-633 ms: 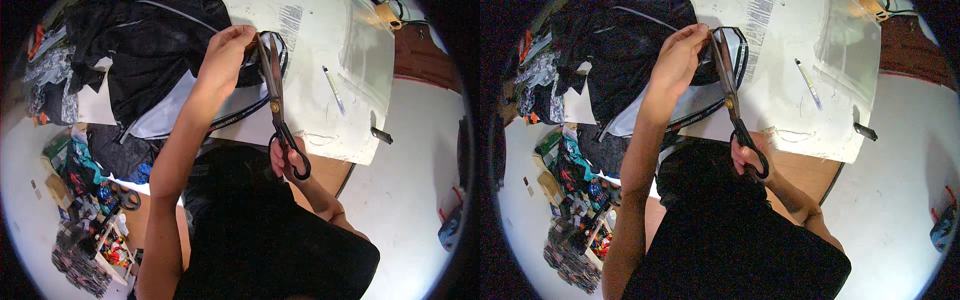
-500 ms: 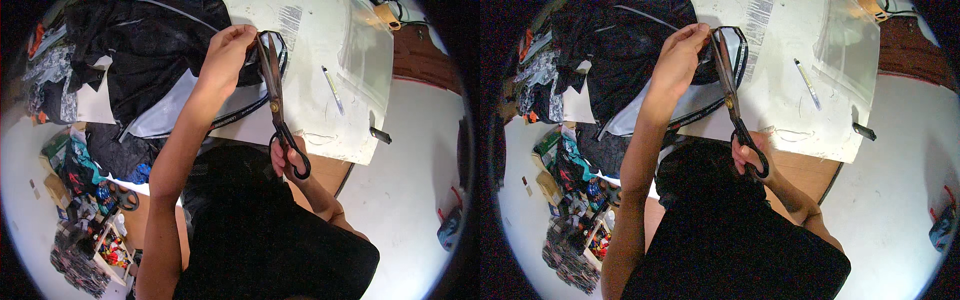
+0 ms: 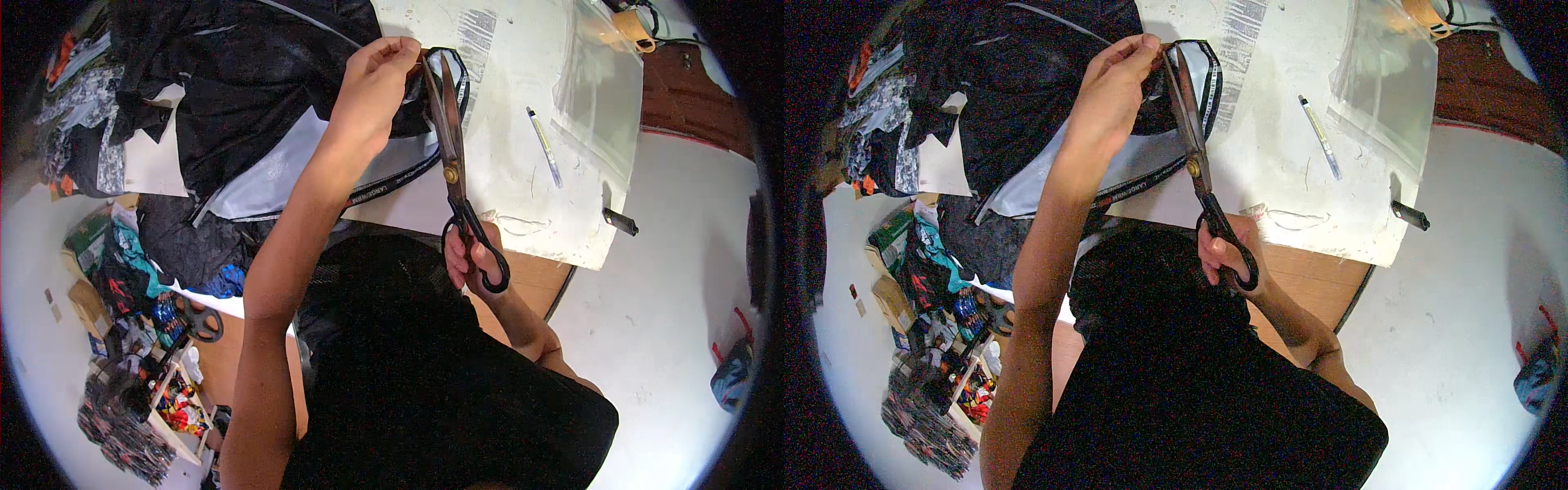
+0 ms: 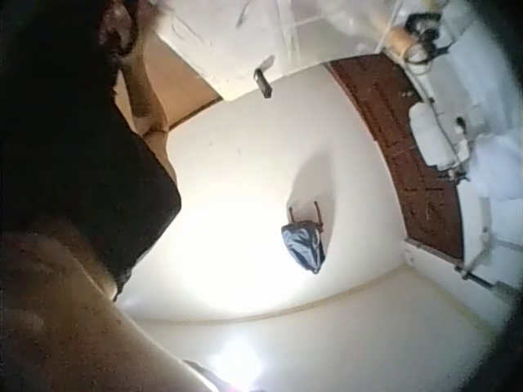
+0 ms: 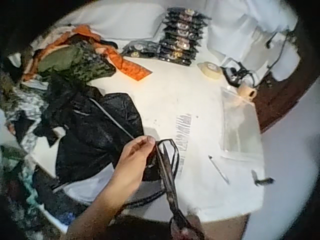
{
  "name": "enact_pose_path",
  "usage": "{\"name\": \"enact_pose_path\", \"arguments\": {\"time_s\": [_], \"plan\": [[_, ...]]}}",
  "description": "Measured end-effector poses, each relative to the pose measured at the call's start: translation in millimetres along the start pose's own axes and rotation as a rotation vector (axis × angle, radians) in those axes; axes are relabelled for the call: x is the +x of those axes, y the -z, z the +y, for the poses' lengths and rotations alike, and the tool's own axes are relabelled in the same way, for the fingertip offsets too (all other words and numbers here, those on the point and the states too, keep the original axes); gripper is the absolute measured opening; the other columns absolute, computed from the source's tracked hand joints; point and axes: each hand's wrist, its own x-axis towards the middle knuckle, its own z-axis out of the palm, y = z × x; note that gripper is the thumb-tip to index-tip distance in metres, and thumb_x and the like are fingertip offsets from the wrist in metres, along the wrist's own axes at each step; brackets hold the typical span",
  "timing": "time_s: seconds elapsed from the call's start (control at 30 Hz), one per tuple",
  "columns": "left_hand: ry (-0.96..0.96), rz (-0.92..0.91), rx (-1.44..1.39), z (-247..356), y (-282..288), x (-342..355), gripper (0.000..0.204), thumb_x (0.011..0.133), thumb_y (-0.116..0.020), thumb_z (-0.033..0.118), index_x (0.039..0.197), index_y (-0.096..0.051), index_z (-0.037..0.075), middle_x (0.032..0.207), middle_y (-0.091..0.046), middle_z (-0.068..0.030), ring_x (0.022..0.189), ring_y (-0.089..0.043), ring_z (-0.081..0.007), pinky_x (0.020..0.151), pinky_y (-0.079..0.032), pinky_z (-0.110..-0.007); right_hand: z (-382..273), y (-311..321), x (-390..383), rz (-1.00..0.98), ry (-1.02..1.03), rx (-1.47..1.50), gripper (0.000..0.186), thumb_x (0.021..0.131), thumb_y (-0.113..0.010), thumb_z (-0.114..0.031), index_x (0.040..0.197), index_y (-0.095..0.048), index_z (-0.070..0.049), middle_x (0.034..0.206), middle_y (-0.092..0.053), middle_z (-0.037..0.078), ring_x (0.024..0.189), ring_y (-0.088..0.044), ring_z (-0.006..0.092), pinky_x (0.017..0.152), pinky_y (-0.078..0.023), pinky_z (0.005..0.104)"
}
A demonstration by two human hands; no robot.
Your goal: Cutting and trimming garment labels or excess fabric using scissors.
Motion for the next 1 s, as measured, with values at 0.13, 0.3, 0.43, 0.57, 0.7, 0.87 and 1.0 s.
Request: {"name": "enact_pose_path", "arguments": {"time_s": [0.13,0.3,0.43,0.57,0.7,0.87,1.0], "plan": [[0.0,-0.005,-0.01,0,-1,-1,0.018,0.09,-0.055,0.016,0.095,-0.061,0.001,0.084,-0.057,0.0019,0.078,-0.048,-0.0064,0.073,-0.036,-0.021,0,3,0,-0.015,-0.007,-0.013,0.05,0.079,-0.062,-0.05,0.068,-0.044,-0.005,0.055,-0.042,0.001,0.038,-0.043,0.0086,0.034,-0.035,0.021],[-0.015,-0.031,-0.031,-1,0,-2,0.019,0.09,-0.055,0.017,0.096,-0.06,0.0,0.084,-0.056,0.0021,0.078,-0.047,-0.006,0.073,-0.036,-0.021,-2,0,2,0.004,0.002,-0.002,0.049,0.08,-0.062,-0.048,0.067,-0.044,-0.005,0.053,-0.042,0.001,0.037,-0.043,0.0084,0.033,-0.035,0.0209],[-0.017,0.002,-0.017,1,-3,-5,0.019,0.091,-0.054,0.017,0.096,-0.06,0.0,0.085,-0.056,0.0021,0.078,-0.047,-0.0061,0.074,-0.036,-0.021,-5,-1,3,0.025,-0.004,-0.004,0.047,0.082,-0.061,-0.043,0.064,-0.044,-0.004,0.05,-0.04,0.0,0.033,-0.04,0.0083,0.03,-0.034,0.0215],[-0.018,0.012,0.0,2,-4,-6,0.019,0.091,-0.054,0.017,0.096,-0.06,0.0,0.085,-0.056,0.002,0.078,-0.047,-0.0066,0.075,-0.036,-0.021,-6,-3,3,0.048,-0.01,0.02,0.043,0.084,-0.061,-0.037,0.062,-0.045,-0.003,0.048,-0.039,0.0,0.032,-0.039,0.0082,0.028,-0.032,0.0212],[-0.02,0.009,0.002,1,-3,-5,0.02,0.091,-0.054,0.018,0.096,-0.06,0.0,0.084,-0.056,0.002,0.078,-0.047,-0.0068,0.075,-0.036,-0.021,-7,-4,3,0.083,-0.061,-0.064,0.042,0.085,-0.06,-0.036,0.063,-0.043,-0.004,0.047,-0.038,-0.001,0.031,-0.038,0.0079,0.028,-0.03,0.0195],[-0.037,0.001,0.019,1,-3,-7,0.02,0.091,-0.053,0.019,0.095,-0.06,0.0,0.086,-0.059,0.0003,0.081,-0.051,-0.0078,0.074,-0.037,-0.022,-5,-3,4,0.101,-0.077,-0.048,0.033,0.085,-0.062,-0.024,0.063,-0.048,-0.004,0.044,-0.042,-0.002,0.03,-0.042,0.0071,0.027,-0.032,0.0213],[-0.053,-0.031,0.011,4,-2,-6,0.019,0.092,-0.052,0.019,0.096,-0.059,0.002,0.09,-0.063,-0.003,0.084,-0.056,-0.0093,0.073,-0.038,-0.023,-9,-6,3,0.184,-0.063,-0.118,0.031,0.085,-0.062,-0.022,0.063,-0.05,-0.003,0.045,-0.042,-0.002,0.031,-0.043,0.0079,0.028,-0.033,0.0216]]}}
